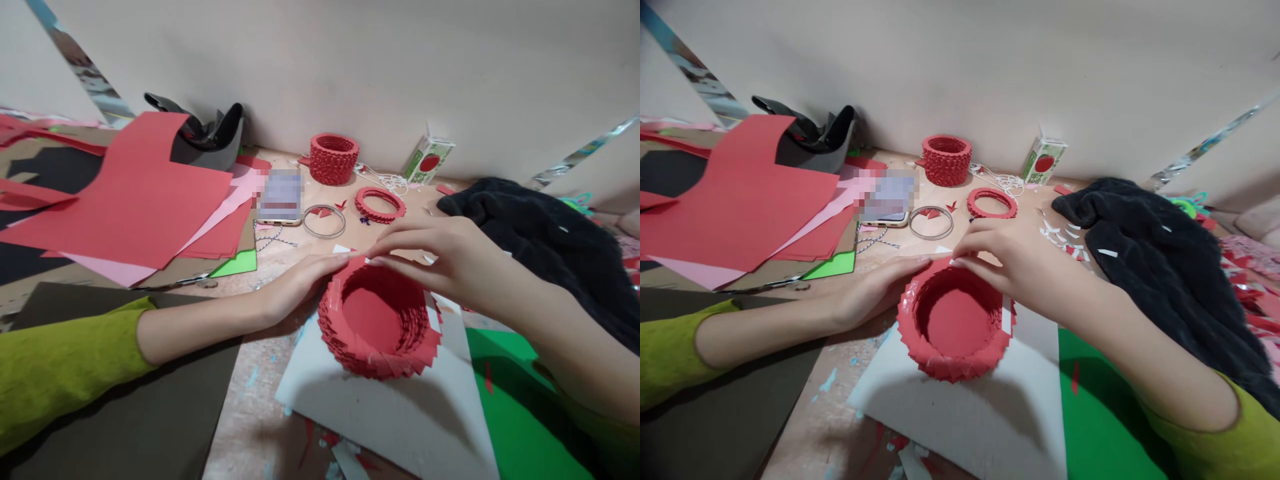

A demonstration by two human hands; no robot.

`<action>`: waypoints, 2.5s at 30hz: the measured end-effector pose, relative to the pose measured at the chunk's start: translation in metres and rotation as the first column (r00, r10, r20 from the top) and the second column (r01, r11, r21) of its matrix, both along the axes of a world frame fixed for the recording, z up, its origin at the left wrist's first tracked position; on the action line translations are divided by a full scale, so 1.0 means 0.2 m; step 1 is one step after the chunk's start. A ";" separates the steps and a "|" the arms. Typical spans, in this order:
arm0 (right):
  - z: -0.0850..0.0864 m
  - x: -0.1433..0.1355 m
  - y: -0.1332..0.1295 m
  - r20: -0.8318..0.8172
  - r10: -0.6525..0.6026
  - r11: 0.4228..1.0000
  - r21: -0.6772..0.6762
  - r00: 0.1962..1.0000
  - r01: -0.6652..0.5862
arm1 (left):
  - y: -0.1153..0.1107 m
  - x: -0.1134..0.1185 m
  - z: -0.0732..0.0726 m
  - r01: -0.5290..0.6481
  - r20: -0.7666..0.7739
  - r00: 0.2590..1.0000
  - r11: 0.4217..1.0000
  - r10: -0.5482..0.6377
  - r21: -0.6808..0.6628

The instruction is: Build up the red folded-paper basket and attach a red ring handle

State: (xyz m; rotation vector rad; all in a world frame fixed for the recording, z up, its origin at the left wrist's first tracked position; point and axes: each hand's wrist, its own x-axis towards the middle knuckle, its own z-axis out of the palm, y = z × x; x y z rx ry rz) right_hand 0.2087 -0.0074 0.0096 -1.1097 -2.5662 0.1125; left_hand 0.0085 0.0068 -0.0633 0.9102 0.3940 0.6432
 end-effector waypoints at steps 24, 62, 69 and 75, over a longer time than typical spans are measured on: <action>-0.04 0.01 0.02 0.104 0.071 0.992 0.098 0.992 -0.081 | 0.02 0.00 0.00 0.039 0.025 0.999 0.998 -0.040 0.044; -0.03 -0.03 0.00 -0.256 -0.307 0.874 -0.458 0.917 0.164 | 0.02 -0.01 0.00 0.020 -0.021 1.000 0.999 -0.019 0.037; -0.07 -0.01 0.04 -0.330 -0.437 0.738 -0.664 0.837 0.123 | 0.02 0.00 0.00 0.028 0.005 1.000 0.999 -0.028 0.023; -0.07 -0.01 0.04 -0.324 -0.416 0.745 -0.657 0.850 0.114 | 0.02 0.00 0.01 0.024 0.013 1.000 0.999 -0.024 0.026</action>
